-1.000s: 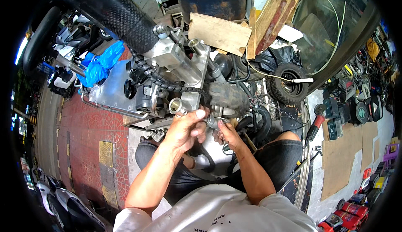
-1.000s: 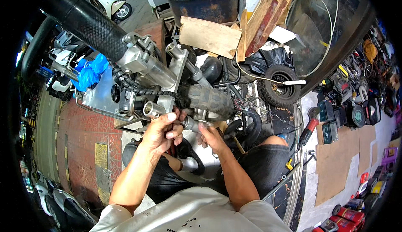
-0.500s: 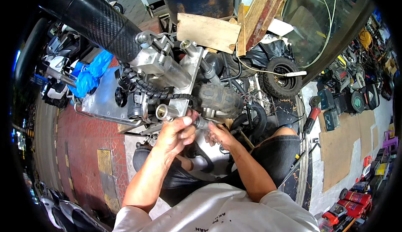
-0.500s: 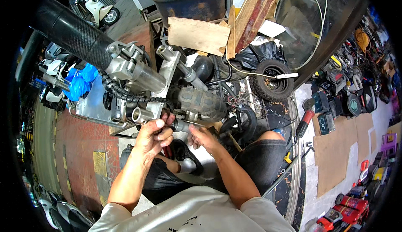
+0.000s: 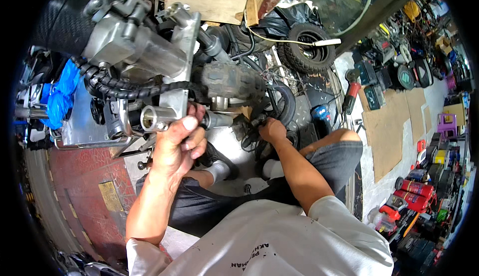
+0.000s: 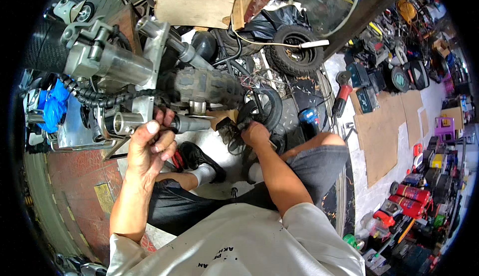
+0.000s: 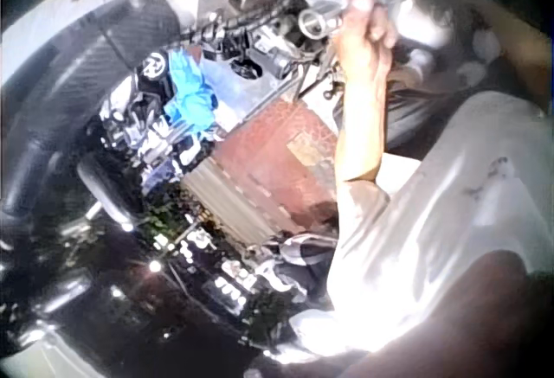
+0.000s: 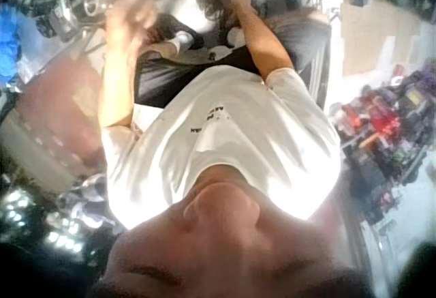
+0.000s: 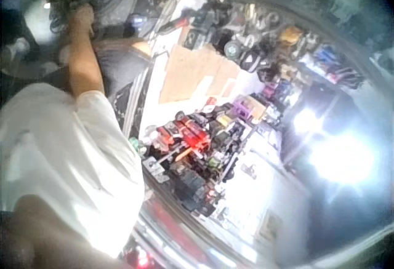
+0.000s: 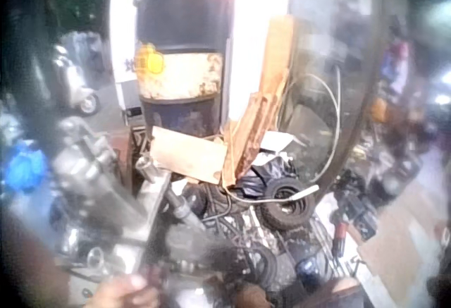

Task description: The person assembles the front end of a motorcycle, including the handlebars, front forks, and front wheel. They use a hammer to tap components into place and adjust the handlebar position.

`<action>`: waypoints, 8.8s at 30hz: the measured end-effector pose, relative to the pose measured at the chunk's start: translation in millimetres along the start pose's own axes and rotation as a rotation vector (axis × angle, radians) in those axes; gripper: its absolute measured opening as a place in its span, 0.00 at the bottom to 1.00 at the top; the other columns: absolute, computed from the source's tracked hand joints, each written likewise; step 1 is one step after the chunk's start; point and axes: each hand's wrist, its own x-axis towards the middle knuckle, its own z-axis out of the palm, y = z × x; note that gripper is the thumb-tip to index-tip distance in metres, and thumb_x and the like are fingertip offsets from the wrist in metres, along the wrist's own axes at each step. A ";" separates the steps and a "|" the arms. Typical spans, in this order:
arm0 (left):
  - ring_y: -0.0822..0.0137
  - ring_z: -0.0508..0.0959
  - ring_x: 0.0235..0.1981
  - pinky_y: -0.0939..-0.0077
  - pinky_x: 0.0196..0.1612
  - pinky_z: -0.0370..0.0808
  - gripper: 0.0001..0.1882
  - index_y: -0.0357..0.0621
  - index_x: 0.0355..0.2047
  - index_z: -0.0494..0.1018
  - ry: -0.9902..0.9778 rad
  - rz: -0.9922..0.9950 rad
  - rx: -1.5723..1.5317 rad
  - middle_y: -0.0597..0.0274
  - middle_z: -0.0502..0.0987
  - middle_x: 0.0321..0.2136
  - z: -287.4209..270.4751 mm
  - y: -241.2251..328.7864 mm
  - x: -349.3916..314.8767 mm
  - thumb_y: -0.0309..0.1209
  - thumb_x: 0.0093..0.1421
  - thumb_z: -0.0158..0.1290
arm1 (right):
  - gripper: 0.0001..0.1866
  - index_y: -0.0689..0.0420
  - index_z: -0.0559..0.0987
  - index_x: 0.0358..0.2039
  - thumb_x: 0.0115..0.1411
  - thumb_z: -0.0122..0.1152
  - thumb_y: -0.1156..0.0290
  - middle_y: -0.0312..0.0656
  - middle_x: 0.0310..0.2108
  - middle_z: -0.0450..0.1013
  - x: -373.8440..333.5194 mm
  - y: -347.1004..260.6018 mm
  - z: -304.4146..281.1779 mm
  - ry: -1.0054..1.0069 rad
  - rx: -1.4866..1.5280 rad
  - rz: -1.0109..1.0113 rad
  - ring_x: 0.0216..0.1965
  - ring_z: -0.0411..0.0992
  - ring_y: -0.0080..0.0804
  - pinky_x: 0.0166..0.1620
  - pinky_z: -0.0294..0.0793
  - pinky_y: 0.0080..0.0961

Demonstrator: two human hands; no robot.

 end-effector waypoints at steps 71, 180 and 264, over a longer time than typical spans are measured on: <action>0.81 0.59 0.17 0.82 0.17 0.62 0.19 0.42 0.49 0.75 -0.101 0.022 0.019 0.58 0.80 0.51 -24.0 5.5 12.0 0.37 0.62 0.62 | 0.18 0.63 0.78 0.41 0.69 0.58 0.57 0.39 0.23 0.70 -99.2 -45.9 -12.1 -0.100 0.861 -0.130 0.26 0.68 0.30 0.31 0.68 0.32; 0.73 0.73 0.24 0.73 0.28 0.72 0.12 0.39 0.38 0.76 0.410 0.289 0.205 0.69 0.74 0.25 1.4 -11.3 -7.5 0.33 0.62 0.64 | 0.07 0.60 0.83 0.34 0.53 0.63 0.78 0.53 0.33 0.81 41.8 -232.4 -274.3 0.398 0.612 -1.049 0.36 0.81 0.52 0.40 0.78 0.36; 0.35 0.78 0.52 0.50 0.51 0.79 0.48 0.27 0.58 0.67 0.459 0.760 1.319 0.29 0.70 0.58 39.5 28.3 5.8 0.54 0.49 0.70 | 0.14 0.62 0.83 0.37 0.54 0.70 0.66 0.44 0.34 0.82 -113.6 -225.9 -180.2 0.472 0.693 -0.628 0.34 0.80 0.35 0.39 0.78 0.35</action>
